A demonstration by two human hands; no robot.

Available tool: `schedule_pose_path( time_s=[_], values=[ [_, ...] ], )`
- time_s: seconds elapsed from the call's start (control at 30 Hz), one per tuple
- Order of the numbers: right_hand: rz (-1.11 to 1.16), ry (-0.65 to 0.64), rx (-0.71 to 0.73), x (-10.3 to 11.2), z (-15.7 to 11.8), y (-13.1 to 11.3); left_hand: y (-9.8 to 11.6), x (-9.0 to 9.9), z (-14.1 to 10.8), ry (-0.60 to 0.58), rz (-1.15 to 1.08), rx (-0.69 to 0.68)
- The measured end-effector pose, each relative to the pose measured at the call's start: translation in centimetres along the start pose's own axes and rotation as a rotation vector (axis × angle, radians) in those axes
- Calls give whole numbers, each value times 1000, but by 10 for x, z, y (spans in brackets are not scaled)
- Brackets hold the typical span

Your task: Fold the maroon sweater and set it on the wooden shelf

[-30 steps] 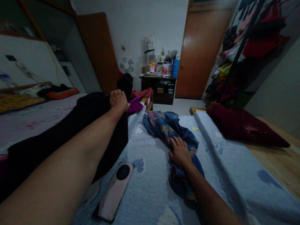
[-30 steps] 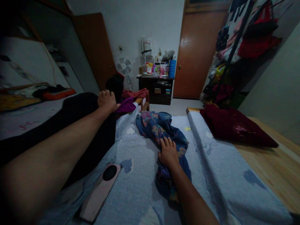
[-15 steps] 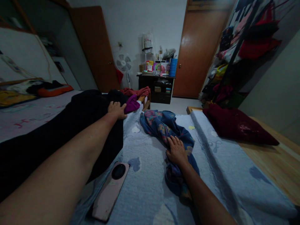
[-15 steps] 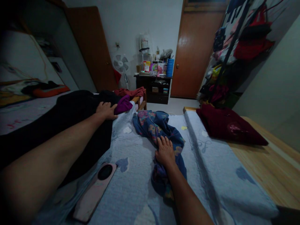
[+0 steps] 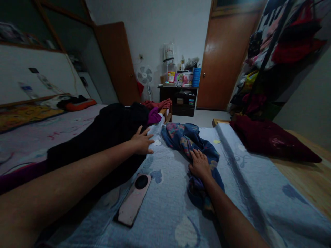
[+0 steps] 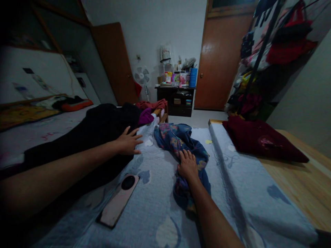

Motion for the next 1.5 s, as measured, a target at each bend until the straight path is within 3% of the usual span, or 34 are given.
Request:
schedule_pose_path(
  time_s=[0.13, 0.33, 0.57, 0.77, 0.97, 1.13, 1.2, 1.27, 1.33, 1.4, 1.5],
  values=[
    [-3, 8, 2, 0, 0, 0, 22, 0, -41, 50, 53, -94],
    [-17, 23, 20, -1, 0, 1, -5, 29, -73, 184, 250, -43],
    [-23, 22, 11, 2, -2, 2, -35, 2, -116, 157, 195, -58],
    [-14, 11, -1, 3, -2, 2, -51, -6, -126, 196, 162, -68],
    [15, 17, -3, 4, -2, 4, -44, -21, -132, 222, 152, -69],
    [81, 73, -7, 8, -6, 8, -39, -21, -124, 91, 115, -12],
    [116, 95, -6, 8, -7, 9, -27, -13, -110, 17, 97, 34],
    [172, 131, -8, 8, -6, 11, 1, 5, -90, 37, 106, 71],
    [269, 189, -28, 11, -5, 16, 47, 28, -65, 163, 22, 36],
    [396, 255, -67, 16, -7, 24, 100, 39, -41, 196, -159, -17],
    [534, 326, -120, 24, -16, 41, 177, 31, -16, 146, -276, -98]
  ],
)
Point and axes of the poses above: each hand's wrist, its own z-axis towards the middle knuckle, its own x-axis out of the back of the hand, y = z × x, the point moved 6 cm from there along z, towards the middle knuckle, and after that the axes turned 7 degrees about y, right-handed, at the moved point
